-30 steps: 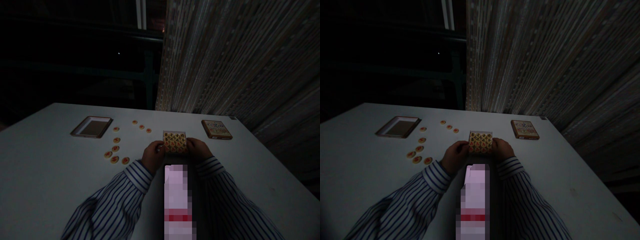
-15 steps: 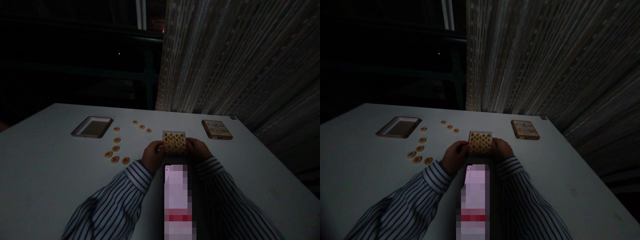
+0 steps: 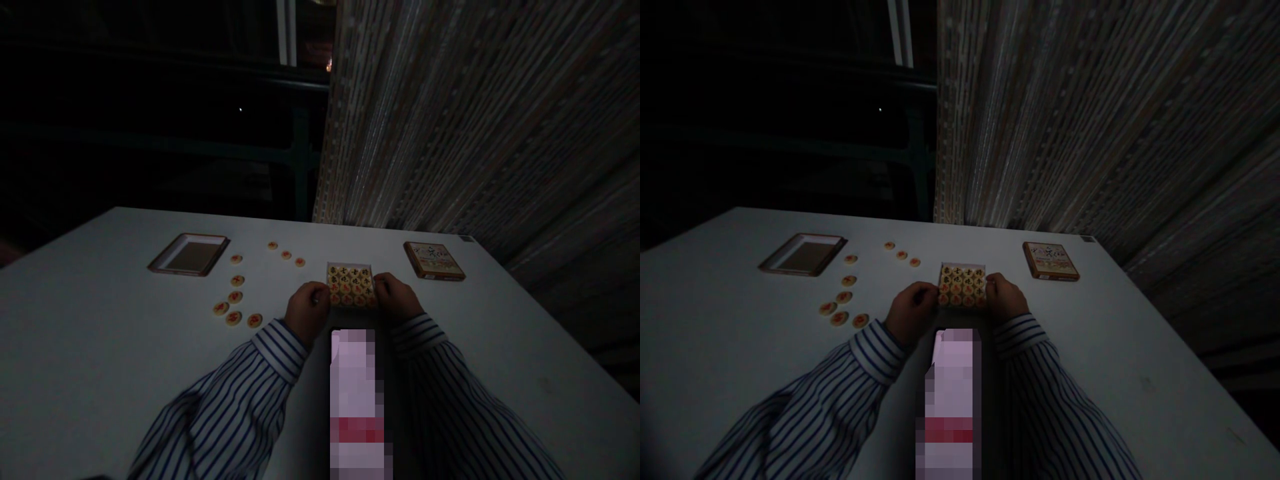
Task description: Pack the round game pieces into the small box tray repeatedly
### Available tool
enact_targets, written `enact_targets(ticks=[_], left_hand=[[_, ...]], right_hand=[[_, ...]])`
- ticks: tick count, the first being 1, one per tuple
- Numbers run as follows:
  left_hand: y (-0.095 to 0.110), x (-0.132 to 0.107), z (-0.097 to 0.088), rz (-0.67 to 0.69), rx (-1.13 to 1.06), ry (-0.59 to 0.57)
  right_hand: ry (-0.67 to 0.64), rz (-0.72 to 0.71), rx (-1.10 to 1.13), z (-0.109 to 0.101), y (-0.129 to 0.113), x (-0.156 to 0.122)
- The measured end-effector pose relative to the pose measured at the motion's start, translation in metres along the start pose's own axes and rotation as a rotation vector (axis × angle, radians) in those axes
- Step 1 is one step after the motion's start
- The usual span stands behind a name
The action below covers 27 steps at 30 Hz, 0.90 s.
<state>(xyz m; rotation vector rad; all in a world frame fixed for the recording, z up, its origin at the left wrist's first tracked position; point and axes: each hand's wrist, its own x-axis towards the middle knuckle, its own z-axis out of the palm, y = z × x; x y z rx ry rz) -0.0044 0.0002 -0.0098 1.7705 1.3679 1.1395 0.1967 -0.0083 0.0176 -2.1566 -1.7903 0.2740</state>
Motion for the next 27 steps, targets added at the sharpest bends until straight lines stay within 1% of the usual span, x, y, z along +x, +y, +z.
enact_targets(ticks=[9,13,18,21,27], left_hand=[[0.005,-0.001,-0.002,-0.002,0.016,0.0],[0.007,-0.001,-0.003,0.016,0.026,0.001],[0.011,-0.003,-0.003,0.079,0.056,0.001],[0.013,-0.005,-0.004,0.119,0.069,0.025],[0.015,-0.007,-0.007,0.217,0.094,0.045]], right_hand=[[-0.006,0.006,0.003,0.001,0.001,0.0],[-0.003,0.004,0.013,0.002,0.002,0.001],[0.068,-0.002,0.055,0.001,0.004,0.0],[0.106,-0.014,0.076,0.001,0.006,0.0],[0.152,-0.028,0.063,0.002,0.01,0.001]])
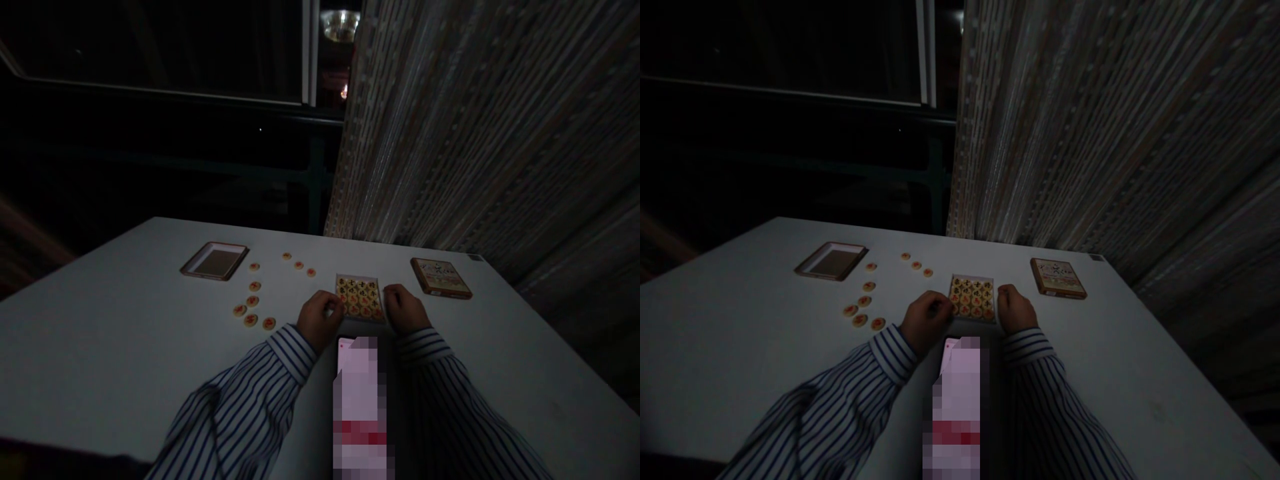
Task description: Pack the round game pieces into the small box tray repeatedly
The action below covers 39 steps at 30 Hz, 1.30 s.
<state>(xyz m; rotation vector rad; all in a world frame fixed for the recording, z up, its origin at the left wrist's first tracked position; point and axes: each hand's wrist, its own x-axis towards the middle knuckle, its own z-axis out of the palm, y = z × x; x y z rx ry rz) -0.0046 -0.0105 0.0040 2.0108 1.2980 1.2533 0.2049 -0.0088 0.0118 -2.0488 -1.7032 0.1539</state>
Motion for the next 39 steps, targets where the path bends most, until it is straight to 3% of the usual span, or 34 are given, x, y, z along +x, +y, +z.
enact_targets(ticks=[5,23,32,39], left_hand=[[0.002,0.001,-0.003,0.012,-0.043,0.012],[0.007,0.016,-0.015,0.009,-0.027,-0.125],[0.0,0.032,-0.045,0.034,-0.022,-0.105],[-0.021,0.037,-0.088,-0.05,0.031,-0.02]], right_hand=[[0.033,-0.015,0.006,-0.002,-0.001,-0.001],[0.037,-0.062,-0.003,-0.007,-0.005,-0.003],[0.058,-0.075,0.035,-0.008,-0.007,-0.003],[0.091,-0.121,0.154,-0.012,-0.014,-0.004]])
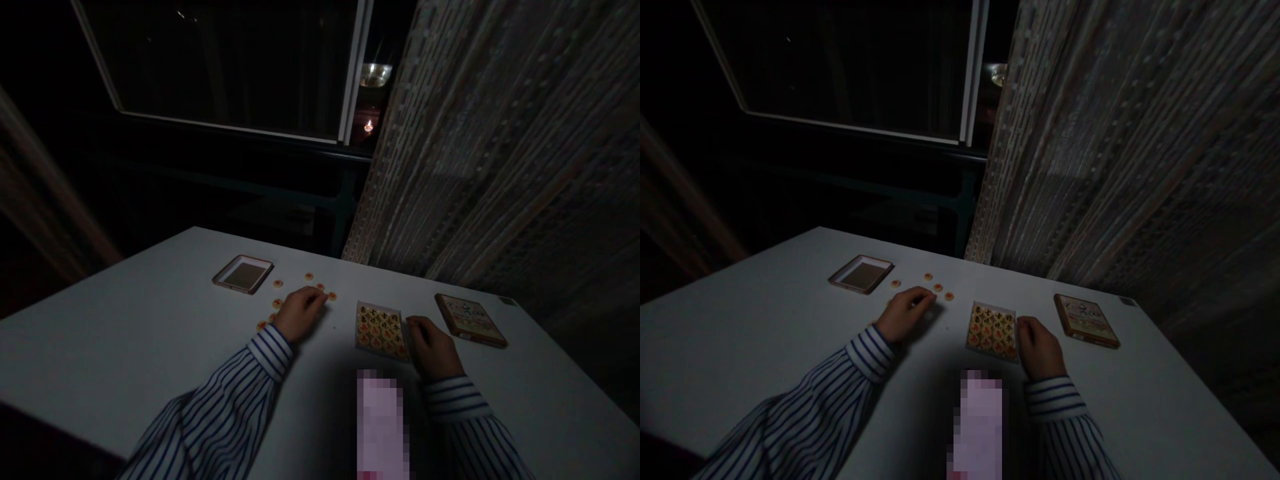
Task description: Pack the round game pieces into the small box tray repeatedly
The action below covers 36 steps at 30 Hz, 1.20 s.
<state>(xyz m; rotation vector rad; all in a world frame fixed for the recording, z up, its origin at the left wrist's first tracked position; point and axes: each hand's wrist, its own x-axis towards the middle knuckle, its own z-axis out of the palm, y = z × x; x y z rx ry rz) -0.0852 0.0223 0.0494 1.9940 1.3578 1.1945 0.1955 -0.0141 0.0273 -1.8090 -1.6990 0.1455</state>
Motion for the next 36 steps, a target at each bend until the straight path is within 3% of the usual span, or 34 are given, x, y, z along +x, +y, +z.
enact_targets(ticks=[6,10,19,24,36], left_hand=[[-0.033,0.006,-0.05,-0.092,-0.032,0.078],[-0.055,0.006,-0.067,-0.121,-0.046,0.184],[-0.083,-0.003,-0.076,-0.178,0.05,0.201],[-0.094,-0.006,-0.08,-0.146,0.161,0.206],[-0.099,-0.008,-0.087,-0.183,0.223,0.226]], right_hand=[[-0.001,-0.054,0.091,0.0,-0.02,0.004],[-0.052,-0.137,0.052,-0.002,-0.042,0.011],[-0.115,-0.328,-0.027,0.005,-0.099,0.025],[-0.199,-0.422,-0.048,0.027,-0.123,0.032],[-0.552,-0.748,-0.29,0.083,-0.196,0.026]])
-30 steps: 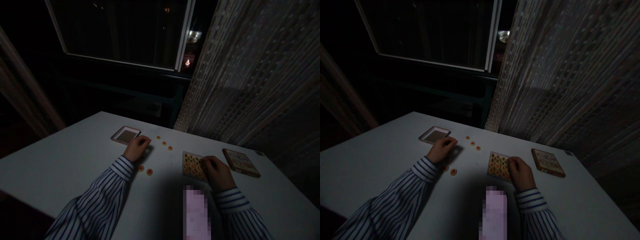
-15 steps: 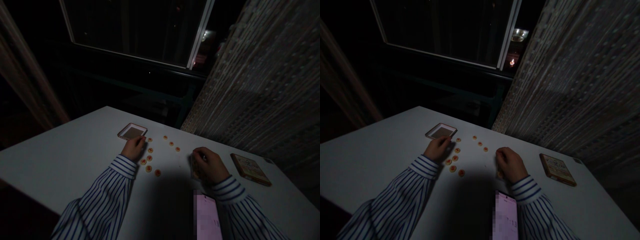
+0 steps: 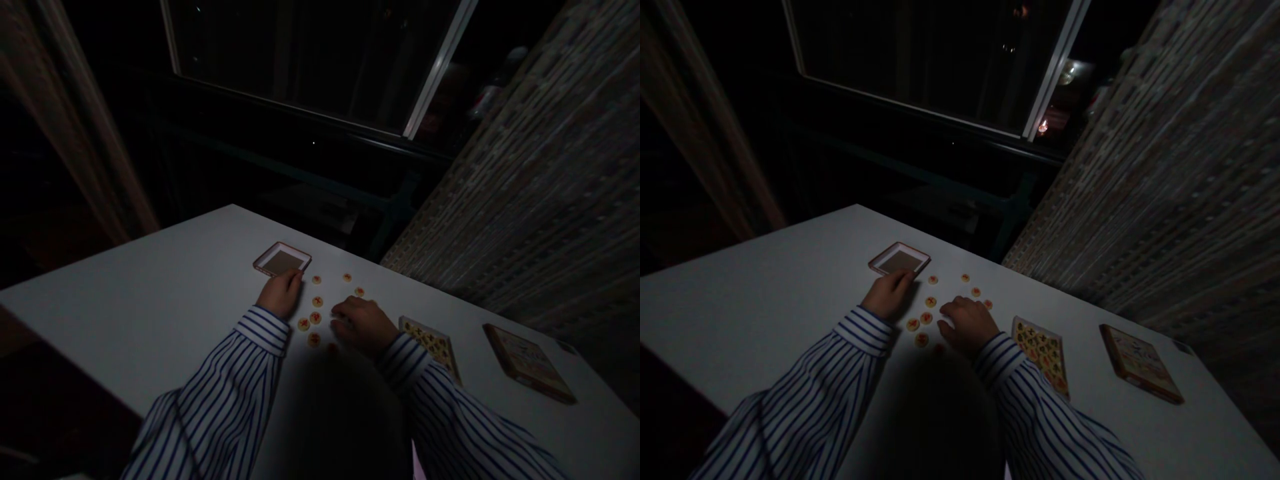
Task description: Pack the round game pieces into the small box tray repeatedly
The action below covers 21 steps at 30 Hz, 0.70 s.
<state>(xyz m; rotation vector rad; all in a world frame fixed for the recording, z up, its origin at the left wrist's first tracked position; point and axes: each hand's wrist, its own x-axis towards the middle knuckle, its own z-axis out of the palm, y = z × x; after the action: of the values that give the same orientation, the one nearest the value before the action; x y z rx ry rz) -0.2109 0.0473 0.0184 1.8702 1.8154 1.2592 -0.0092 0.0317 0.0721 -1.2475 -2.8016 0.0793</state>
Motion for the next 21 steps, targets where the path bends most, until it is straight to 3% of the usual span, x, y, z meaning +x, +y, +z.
enact_targets(ticks=[5,11,21], left_hand=[[0.0,0.001,-0.002,-0.04,0.026,-0.004],[-0.001,0.001,-0.002,-0.05,0.032,-0.014],[-0.004,0.002,0.0,-0.07,0.013,0.001]], right_hand=[[-0.089,-0.049,-0.027,0.012,-0.019,0.02],[-0.069,-0.053,-0.072,0.023,-0.035,0.034],[-0.112,-0.036,-0.136,0.024,-0.044,0.041]])
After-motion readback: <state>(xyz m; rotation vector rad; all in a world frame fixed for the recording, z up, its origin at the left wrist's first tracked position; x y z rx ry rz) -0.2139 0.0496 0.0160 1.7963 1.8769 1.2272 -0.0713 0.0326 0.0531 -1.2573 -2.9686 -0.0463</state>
